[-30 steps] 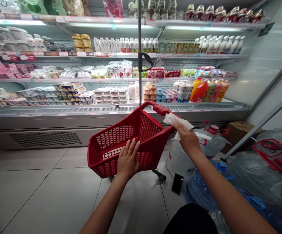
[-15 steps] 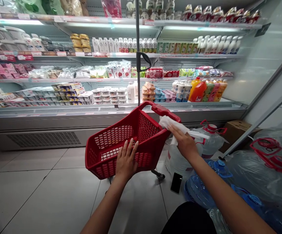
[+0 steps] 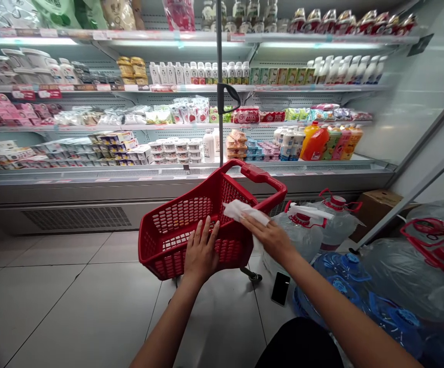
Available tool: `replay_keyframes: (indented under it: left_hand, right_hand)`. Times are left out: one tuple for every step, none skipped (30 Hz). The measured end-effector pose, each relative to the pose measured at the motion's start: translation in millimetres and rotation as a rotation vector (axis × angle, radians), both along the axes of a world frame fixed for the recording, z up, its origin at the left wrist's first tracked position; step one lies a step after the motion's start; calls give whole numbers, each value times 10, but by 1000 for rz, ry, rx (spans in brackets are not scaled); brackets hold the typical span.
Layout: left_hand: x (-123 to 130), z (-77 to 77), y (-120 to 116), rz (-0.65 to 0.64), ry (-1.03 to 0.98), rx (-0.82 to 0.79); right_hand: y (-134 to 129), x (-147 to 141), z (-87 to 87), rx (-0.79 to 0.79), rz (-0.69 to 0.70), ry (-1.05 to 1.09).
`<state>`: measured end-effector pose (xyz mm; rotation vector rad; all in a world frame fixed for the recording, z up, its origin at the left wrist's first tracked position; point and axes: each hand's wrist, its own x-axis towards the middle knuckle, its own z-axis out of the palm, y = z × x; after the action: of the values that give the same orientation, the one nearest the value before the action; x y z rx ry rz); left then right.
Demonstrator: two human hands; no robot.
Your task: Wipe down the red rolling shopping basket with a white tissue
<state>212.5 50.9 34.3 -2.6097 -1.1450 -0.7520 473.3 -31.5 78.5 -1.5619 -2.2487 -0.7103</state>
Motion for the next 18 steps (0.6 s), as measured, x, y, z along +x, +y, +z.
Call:
replay_keyframes:
  left_hand:
    - [-8, 4, -5, -3, -5, 0]
    - [-11, 9, -11, -3, -10, -2]
    - [-8, 15, -17, -3, -15, -6]
    - [0, 22, -24, -4, -20, -13]
    - [11, 30, -29, -11, -24, -22]
    - [26, 38, -34, -22, -27, -32]
    - [43, 46, -36, -34, -31, -41]
    - [60, 52, -37, -47, -34, -48]
    - [75, 57, -35, -58, -37, -53]
    - [87, 60, -30, -66, -42, -56]
    - [91, 59, -23, -70, -47, -57]
    - [86, 56, -15, -77, -49, -56]
    - [67, 51, -5, -88, -48, -55]
    - [31, 46, 4, -102, -43, -51]
    - [-24, 41, 11, -114, -33, -45]
    - [-100, 37, 16, -120, -22, -35]
    - [-196, 35, 18, -115, -10, -21]
    - [-307, 35, 16, -95, -1, -5]
  right_hand:
    - [-30, 126, 54, 23, -45, -1]
    - [-51, 238, 102, 51, -103, 9]
    - [-59, 322, 138, 78, -165, 28]
    - [-53, 370, 158, 102, -222, 50]
    - [-34, 378, 161, 124, -269, 75]
    - [-4, 341, 144, 140, -301, 98]
    - [34, 264, 110, 149, -312, 117]
    - [75, 152, 62, 147, -300, 128]
    - [116, 16, 5, 131, -271, 130]
    - [152, -131, -56, 107, -225, 122]
    - [179, -274, -112, 77, -170, 107]
    - [195, -397, -159, 50, -114, 87]
    - [202, -486, -191, 28, -65, 69]
    - [199, -535, -206, 15, -27, 55]
    - [191, -540, -204, 9, -4, 45]
    - [179, -503, -187, 6, 5, 38]
    - [167, -435, -158, 6, 1, 34]
    - [159, -347, -124, 7, -12, 31]
